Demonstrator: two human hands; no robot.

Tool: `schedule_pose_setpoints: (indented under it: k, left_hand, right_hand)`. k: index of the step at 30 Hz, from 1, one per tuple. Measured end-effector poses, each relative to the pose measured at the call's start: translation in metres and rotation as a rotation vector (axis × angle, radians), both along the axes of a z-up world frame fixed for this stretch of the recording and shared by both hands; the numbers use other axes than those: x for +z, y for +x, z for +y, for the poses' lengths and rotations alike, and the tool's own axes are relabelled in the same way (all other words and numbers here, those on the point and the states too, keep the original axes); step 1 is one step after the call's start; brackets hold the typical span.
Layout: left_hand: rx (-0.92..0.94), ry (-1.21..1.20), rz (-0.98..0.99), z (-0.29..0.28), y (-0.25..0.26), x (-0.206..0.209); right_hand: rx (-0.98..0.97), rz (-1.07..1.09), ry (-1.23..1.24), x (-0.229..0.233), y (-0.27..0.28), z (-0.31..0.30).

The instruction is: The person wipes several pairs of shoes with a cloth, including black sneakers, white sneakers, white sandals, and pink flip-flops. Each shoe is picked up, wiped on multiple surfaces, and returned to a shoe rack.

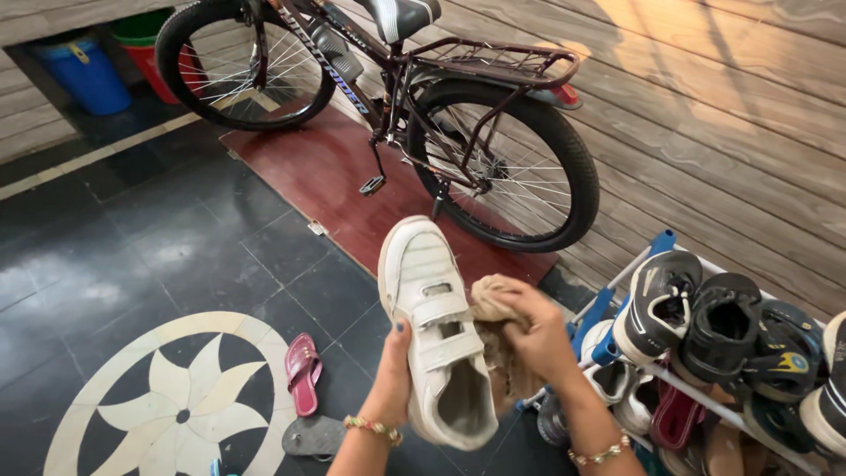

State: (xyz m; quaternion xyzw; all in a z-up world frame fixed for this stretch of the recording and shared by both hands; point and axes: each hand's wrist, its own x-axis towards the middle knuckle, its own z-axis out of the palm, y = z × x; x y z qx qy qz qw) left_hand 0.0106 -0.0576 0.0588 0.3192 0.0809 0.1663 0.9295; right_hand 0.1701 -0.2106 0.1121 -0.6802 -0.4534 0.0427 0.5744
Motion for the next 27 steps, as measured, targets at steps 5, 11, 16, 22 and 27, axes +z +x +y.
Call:
schedule_pose_setpoints:
  k: [5, 11, 16, 22, 27]
  left_hand:
    - [0.114, 0.433, 0.070, 0.006, 0.010, 0.002]
    - [0.134, 0.455, 0.143, -0.021, 0.010, 0.012]
    - [0.202, 0.690, 0.338, -0.026, -0.003, 0.017]
    - [0.293, 0.842, 0.311, -0.018, -0.010, 0.016]
    - [0.195, 0.791, 0.240, -0.015, -0.012, 0.018]
  right_hand:
    - [-0.217, -0.177, 0.118, 0.059, 0.010, -0.010]
    - [0.082, -0.825, -0.076, 0.094, -0.039, 0.006]
    - [-0.009, -0.384, -0.052, 0.092, -0.025, 0.031]
    - [0.049, -0.613, -0.149, 0.075, -0.036, 0.012]
    - [0.167, -0.825, -0.172, 0.093, -0.030, 0.006]
